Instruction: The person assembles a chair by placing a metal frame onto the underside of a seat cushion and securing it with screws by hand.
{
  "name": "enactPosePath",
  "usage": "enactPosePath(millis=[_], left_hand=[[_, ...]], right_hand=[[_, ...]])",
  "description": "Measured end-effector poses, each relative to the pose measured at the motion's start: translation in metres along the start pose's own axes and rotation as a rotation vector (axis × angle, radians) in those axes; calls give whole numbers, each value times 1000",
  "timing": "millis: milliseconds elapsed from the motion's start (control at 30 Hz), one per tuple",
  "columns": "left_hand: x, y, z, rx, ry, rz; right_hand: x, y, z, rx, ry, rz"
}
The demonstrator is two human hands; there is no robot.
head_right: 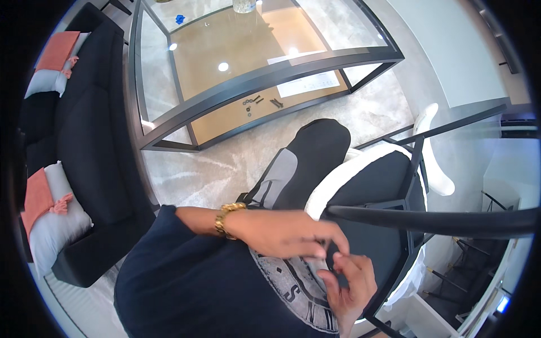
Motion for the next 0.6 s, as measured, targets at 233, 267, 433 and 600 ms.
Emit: enactPosePath(millis=[233, 267, 433, 600], left_hand=[[181, -169, 131, -709, -511, 141], [228, -190, 158, -820, -555, 267], [357, -275, 222, -1143, -740, -462], [382, -300, 210, -1225, -758, -1257]], right_hand=[[-44, -10, 5, -92, 209, -9], [-49, -11, 6, -91, 229, -17], [-60, -1, 4, -17, 281, -15], [-65, 0, 6, -23, 352, 13]])
Point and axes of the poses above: each hand's wrist, its own z-axis away from the middle knuckle, its own y-axis out of the palm, x = y × z, the point moved 5 cm from there along -z, towards the middle knuckle, and after that the axes turned 9 degrees about -z, right-handed, at the moved point
